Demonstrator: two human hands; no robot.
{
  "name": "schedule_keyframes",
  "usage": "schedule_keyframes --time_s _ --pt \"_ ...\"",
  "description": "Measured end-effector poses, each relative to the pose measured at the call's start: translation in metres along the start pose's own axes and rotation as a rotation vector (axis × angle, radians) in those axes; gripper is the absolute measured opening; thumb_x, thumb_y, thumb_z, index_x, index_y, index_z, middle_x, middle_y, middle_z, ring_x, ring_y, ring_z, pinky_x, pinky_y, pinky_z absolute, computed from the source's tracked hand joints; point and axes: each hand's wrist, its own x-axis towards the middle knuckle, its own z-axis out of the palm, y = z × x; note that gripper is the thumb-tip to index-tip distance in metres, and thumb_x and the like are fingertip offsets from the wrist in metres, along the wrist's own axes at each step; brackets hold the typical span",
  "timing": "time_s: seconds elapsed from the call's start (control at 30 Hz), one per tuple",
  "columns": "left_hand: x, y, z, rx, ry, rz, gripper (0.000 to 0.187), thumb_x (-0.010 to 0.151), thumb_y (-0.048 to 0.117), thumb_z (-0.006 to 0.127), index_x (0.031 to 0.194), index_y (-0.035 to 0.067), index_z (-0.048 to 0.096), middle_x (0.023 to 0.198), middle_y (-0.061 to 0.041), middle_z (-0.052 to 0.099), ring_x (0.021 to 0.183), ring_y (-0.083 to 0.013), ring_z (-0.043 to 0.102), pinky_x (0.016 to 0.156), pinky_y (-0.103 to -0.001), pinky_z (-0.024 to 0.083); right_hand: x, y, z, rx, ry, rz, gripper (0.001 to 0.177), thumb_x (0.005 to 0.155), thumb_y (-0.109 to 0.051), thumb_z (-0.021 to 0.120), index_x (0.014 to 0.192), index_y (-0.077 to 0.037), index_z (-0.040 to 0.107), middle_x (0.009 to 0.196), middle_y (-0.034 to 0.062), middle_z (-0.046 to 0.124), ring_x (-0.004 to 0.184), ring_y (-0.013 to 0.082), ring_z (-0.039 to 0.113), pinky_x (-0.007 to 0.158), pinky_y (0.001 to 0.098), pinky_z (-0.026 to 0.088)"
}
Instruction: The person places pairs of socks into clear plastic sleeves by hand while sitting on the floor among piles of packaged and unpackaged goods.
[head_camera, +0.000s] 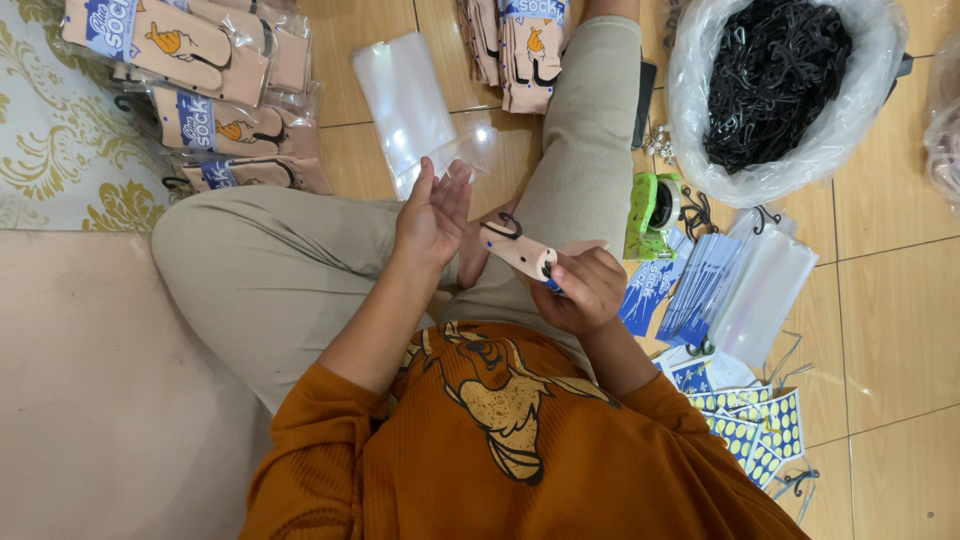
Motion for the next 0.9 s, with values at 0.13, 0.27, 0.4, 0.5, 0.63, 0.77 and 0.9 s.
schedule_keyframes --time_s 0.13,0.27,0.4,0.5,0.63,0.77,0.9 --pt "-0.015 -0.007 0.01 0.132 -0.045 0.073 0.035 0.092 0.04 0.076 0.089 0.013 0.054 0.121 -0.013 0.074 0.109 -0.0261 0.074 0.092 -0.035 0.064 0.01 -0.01 -0.001 0.071 -0.248 0.554 0.056 0.082 -0.009 0.084 0.134 -0.008 0.062 0.081 0.0084 0.075 0.062 0.0242 0.069 0.06 0.0352 0.053" --pt "-0.016 -0.027 -0.003 0.295 -0.096 0.006 0.026 0.096 0.033 0.073 0.095 0.014 0.055 0.121 -0.017 0.074 0.102 -0.0303 0.076 0.083 -0.041 0.067 0.021 -0.009 0.005 0.407 -0.298 1.168 0.08 0.093 -0.006 0.076 0.16 -0.009 0.032 0.096 0.018 0.076 0.079 0.0244 0.069 0.073 0.0372 0.056" --pt "-0.005 -0.049 -0.023 0.253 0.007 -0.068 0.022 0.091 0.021 0.079 0.085 0.01 0.062 0.093 -0.018 0.078 0.084 -0.0324 0.078 0.071 -0.041 0.067 0.01 0.016 0.012 0.53 -0.482 1.391 0.088 0.09 -0.008 0.08 0.163 -0.016 0.031 0.1 0.0222 0.075 0.076 0.026 0.069 0.069 0.0355 0.058" --pt "-0.03 -0.044 -0.003 0.319 0.03 -0.023 0.025 0.081 0.02 0.087 0.094 0.008 0.07 0.088 -0.015 0.076 0.077 -0.0284 0.078 0.066 -0.04 0.066 -0.005 0.029 0.021 0.642 -0.43 1.472 0.088 0.091 -0.013 0.082 0.162 -0.017 0.032 0.102 0.0215 0.073 0.075 0.0233 0.07 0.066 0.0315 0.06" --pt "-0.02 -0.038 -0.001 0.461 0.025 -0.034 0.032 0.075 0.016 0.091 0.087 -0.002 0.067 0.073 -0.015 0.069 0.059 -0.0292 0.073 0.047 -0.043 0.06 -0.021 0.042 0.007 0.991 -0.375 1.397 0.076 0.099 -0.012 0.065 0.163 -0.01 0.024 0.114 0.0288 0.07 0.086 0.0283 0.073 0.073 0.0412 0.063" --pt "-0.023 -0.016 0.015 0.334 -0.057 0.048 0.027 0.078 0.01 0.087 0.092 -0.003 0.068 0.075 -0.018 0.071 0.063 -0.0306 0.075 0.054 -0.04 0.064 -0.06 0.077 -0.019 1.139 -0.174 1.52 0.056 0.098 -0.008 0.06 0.151 0.003 0.045 0.117 0.0322 0.069 0.095 0.0373 0.074 0.083 0.0512 0.061" --pt "-0.031 -0.057 0.018 0.275 -0.096 0.009 0.022 0.082 0.014 0.085 0.089 0.003 0.068 0.079 -0.015 0.073 0.068 -0.0263 0.076 0.059 -0.036 0.064 -0.028 0.053 0.016 0.735 -0.185 1.444 0.065 0.089 -0.015 0.074 0.148 -0.008 0.047 0.115 0.0197 0.073 0.101 0.0293 0.073 0.09 0.0428 0.059"
